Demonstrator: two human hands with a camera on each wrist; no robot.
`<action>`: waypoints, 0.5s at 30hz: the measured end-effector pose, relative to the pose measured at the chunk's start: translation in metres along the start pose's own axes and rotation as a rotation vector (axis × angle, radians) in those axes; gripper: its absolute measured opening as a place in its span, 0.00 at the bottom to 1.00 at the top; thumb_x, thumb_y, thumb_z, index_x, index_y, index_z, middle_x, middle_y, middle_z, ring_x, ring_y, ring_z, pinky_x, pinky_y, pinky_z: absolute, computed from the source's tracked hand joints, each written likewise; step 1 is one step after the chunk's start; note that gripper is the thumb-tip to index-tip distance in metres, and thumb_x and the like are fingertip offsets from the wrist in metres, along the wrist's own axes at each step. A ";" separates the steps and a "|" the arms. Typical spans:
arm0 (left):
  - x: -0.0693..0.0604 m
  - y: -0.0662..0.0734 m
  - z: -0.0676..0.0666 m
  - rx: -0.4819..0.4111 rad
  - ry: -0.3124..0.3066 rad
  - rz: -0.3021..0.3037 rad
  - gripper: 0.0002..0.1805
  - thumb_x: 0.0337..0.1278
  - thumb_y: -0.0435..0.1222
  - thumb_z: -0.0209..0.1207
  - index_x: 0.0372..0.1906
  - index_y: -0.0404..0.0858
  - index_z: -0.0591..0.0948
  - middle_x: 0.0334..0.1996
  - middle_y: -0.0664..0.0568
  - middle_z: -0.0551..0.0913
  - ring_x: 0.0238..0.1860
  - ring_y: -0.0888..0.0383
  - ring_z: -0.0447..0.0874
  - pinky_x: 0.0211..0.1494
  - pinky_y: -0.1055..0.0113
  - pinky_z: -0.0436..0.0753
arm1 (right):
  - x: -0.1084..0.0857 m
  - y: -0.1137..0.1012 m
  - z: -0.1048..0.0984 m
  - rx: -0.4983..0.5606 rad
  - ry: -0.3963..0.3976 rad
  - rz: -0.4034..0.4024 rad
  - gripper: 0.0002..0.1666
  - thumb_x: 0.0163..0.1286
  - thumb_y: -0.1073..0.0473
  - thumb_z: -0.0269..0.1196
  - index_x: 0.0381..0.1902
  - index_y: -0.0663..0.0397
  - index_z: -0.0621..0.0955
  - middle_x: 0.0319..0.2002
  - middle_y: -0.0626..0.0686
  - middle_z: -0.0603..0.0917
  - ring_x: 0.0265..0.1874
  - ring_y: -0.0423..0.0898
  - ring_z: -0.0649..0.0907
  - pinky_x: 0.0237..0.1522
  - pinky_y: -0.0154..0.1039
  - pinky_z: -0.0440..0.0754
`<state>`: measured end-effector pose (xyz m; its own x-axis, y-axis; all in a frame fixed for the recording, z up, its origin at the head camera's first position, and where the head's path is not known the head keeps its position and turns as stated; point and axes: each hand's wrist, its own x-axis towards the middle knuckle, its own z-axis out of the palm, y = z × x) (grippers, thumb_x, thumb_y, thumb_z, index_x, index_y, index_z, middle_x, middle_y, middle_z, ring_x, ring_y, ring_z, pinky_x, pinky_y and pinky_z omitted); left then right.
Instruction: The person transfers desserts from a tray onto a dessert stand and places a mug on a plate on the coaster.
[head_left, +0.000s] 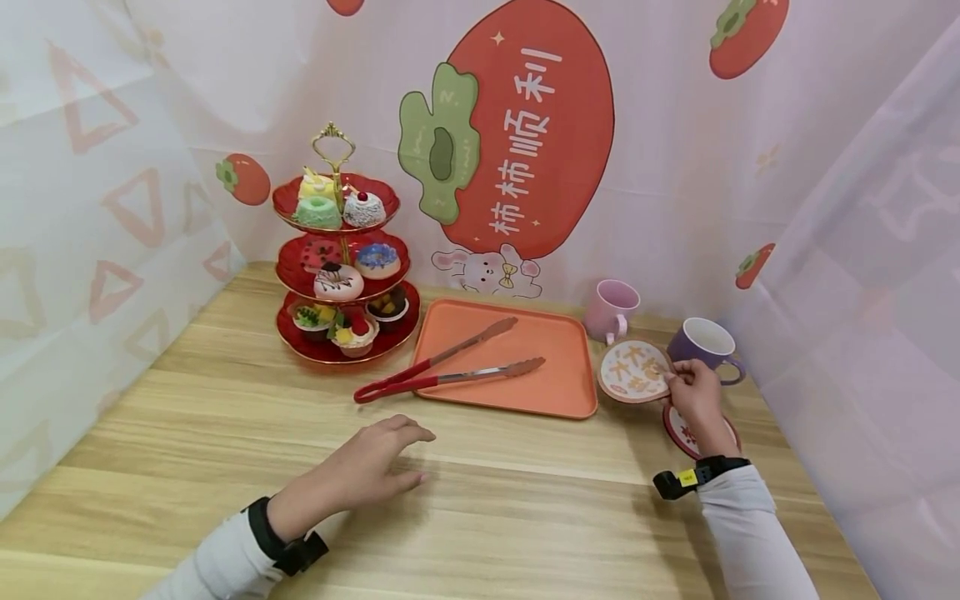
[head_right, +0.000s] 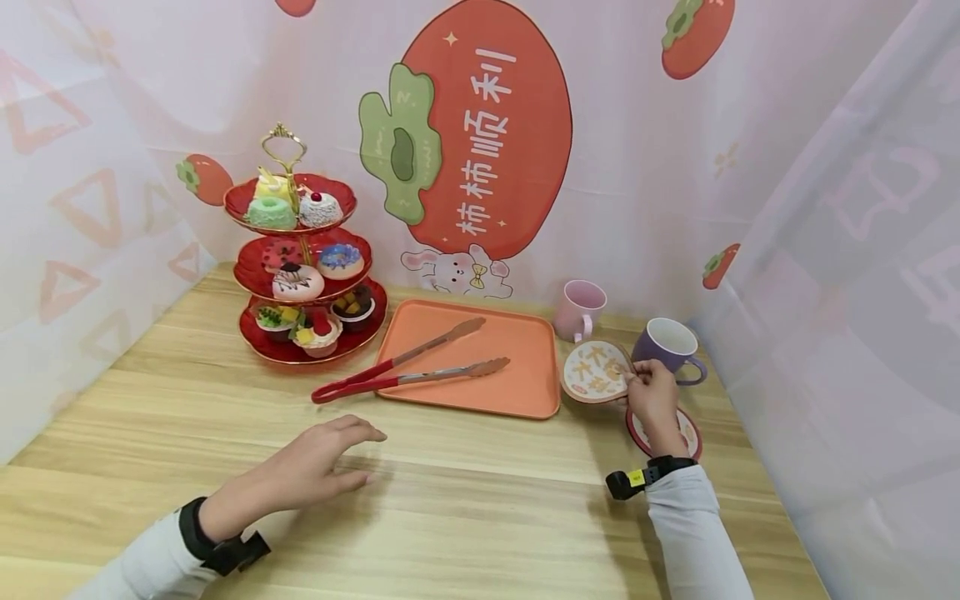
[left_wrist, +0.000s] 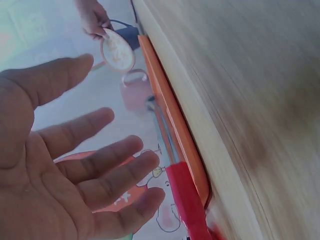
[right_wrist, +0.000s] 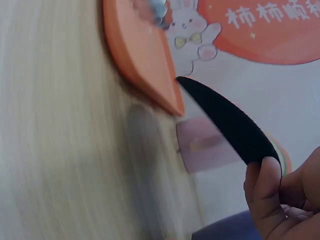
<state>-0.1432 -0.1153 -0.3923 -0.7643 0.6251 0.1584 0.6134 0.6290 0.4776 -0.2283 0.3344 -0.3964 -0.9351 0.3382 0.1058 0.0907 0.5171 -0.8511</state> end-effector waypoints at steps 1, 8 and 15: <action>0.000 0.001 0.000 -0.018 0.008 -0.007 0.21 0.50 0.39 0.66 0.49 0.35 0.79 0.45 0.49 0.78 0.47 0.52 0.77 0.47 0.52 0.75 | -0.003 -0.002 0.001 0.028 0.007 0.005 0.12 0.68 0.70 0.51 0.47 0.75 0.67 0.32 0.64 0.77 0.15 0.41 0.78 0.21 0.36 0.79; 0.003 0.004 0.004 -0.273 0.048 -0.093 0.22 0.52 0.38 0.65 0.51 0.34 0.77 0.46 0.44 0.79 0.44 0.46 0.78 0.44 0.51 0.76 | -0.021 -0.012 0.014 0.235 -0.051 0.050 0.11 0.70 0.71 0.50 0.47 0.74 0.65 0.29 0.53 0.76 0.19 0.35 0.78 0.23 0.31 0.78; 0.012 0.002 0.009 -0.664 0.063 -0.231 0.27 0.56 0.39 0.63 0.57 0.30 0.71 0.48 0.37 0.76 0.46 0.47 0.78 0.44 0.58 0.78 | -0.039 -0.024 0.031 0.315 -0.165 0.054 0.10 0.70 0.72 0.49 0.47 0.73 0.65 0.30 0.54 0.75 0.22 0.37 0.79 0.25 0.33 0.79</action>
<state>-0.1490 -0.1024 -0.3969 -0.8826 0.4692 0.0292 0.1982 0.3149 0.9282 -0.2046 0.2844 -0.3959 -0.9768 0.2139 -0.0061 0.0555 0.2255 -0.9727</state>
